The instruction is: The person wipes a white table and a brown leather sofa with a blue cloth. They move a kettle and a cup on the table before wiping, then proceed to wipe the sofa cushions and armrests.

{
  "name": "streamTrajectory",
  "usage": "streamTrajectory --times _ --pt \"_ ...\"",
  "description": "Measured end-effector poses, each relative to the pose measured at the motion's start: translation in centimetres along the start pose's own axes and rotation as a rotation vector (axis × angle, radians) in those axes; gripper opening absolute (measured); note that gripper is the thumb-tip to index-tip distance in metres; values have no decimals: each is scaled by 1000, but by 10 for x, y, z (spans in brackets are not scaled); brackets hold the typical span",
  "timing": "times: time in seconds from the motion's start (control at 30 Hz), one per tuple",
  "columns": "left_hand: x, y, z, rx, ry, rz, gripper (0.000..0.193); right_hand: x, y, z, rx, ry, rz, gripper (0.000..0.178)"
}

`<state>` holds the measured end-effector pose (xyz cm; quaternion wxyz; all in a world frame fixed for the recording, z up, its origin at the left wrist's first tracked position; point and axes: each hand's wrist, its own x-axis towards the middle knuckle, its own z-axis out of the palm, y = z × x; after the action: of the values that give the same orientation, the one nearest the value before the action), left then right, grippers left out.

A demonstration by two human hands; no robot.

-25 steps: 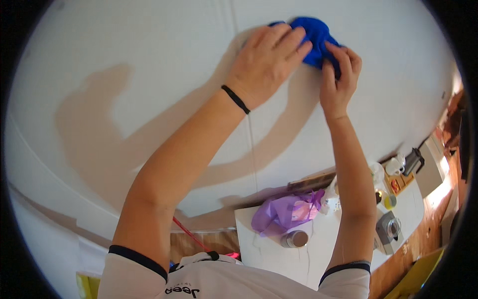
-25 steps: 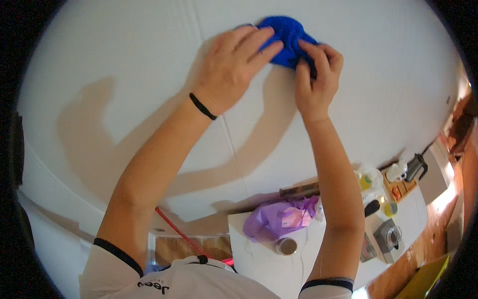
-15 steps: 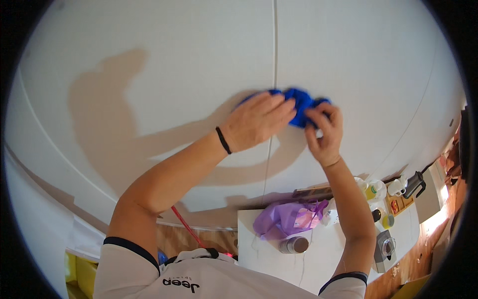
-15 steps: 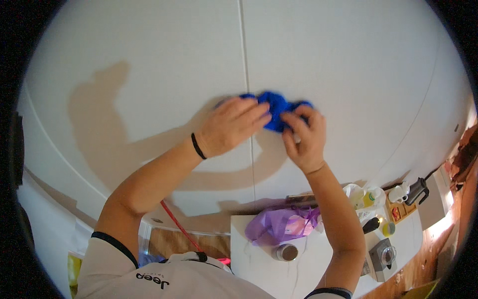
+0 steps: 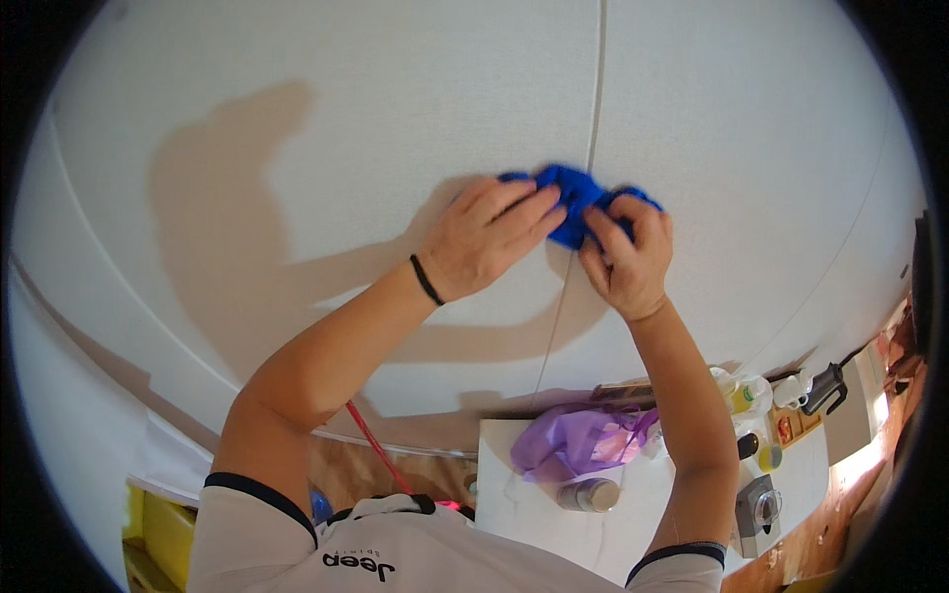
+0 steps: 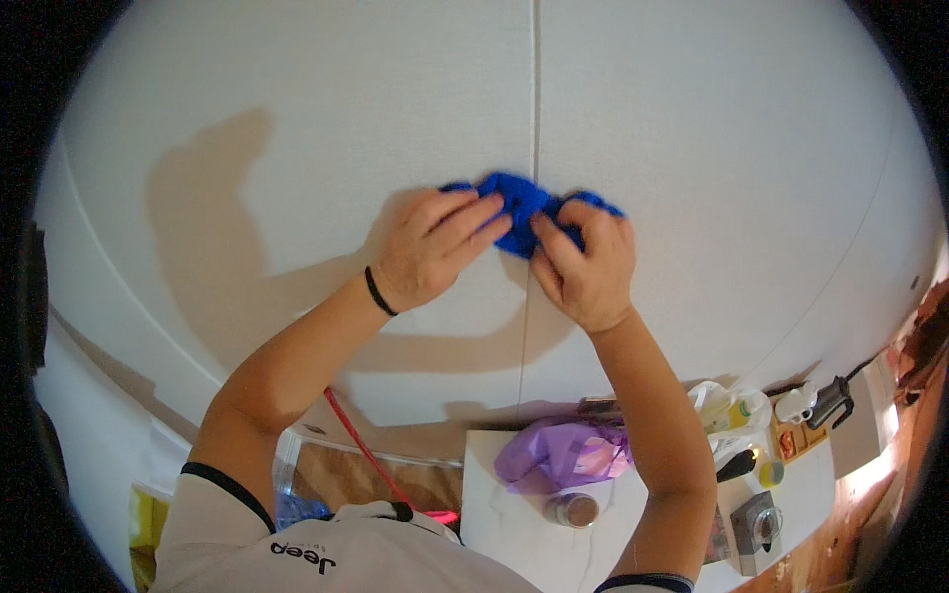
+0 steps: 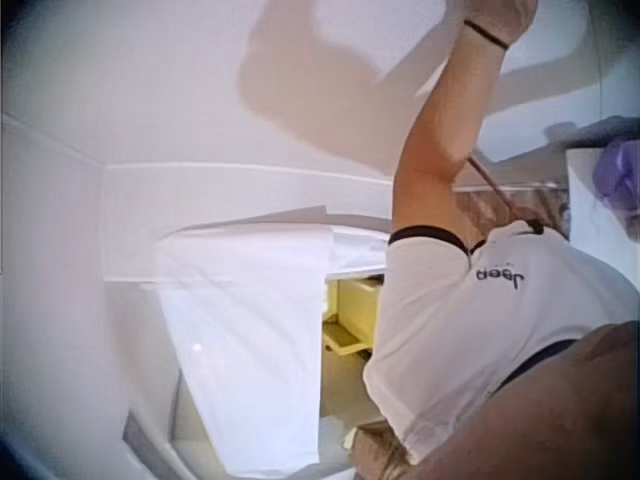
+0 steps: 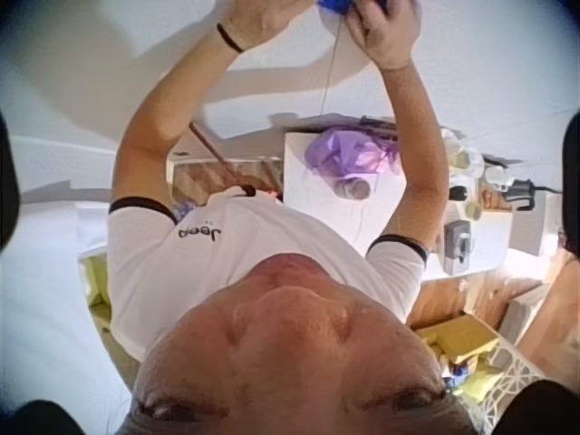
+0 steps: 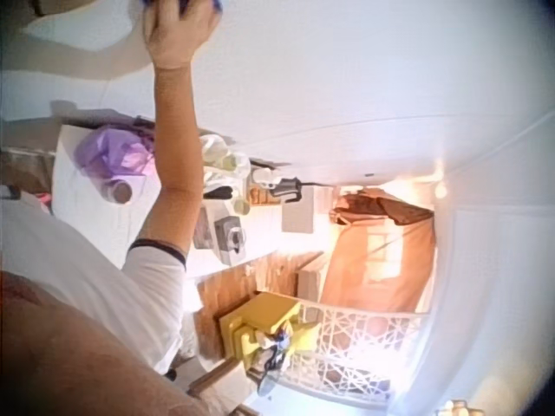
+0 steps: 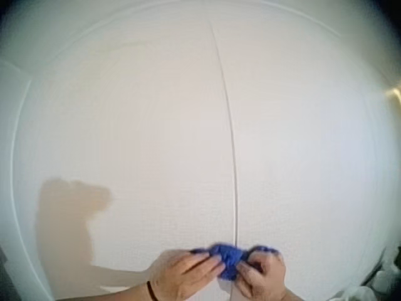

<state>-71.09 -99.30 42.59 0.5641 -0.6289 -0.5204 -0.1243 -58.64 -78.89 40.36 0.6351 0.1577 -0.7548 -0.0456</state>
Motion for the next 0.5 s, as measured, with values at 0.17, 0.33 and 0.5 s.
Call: streamTrajectory --times 0.17,0.33,0.5 --pt "-1 -20 -30 104 -6 34 35 38 -12 -8 103 -23 44 40" --pt "43 -76 -60 268 257 -41 39 119 -21 13 97 193 105 36" --pt "-17 -71 -48 239 248 -131 40 99 -56 58 -7 146 15 40"
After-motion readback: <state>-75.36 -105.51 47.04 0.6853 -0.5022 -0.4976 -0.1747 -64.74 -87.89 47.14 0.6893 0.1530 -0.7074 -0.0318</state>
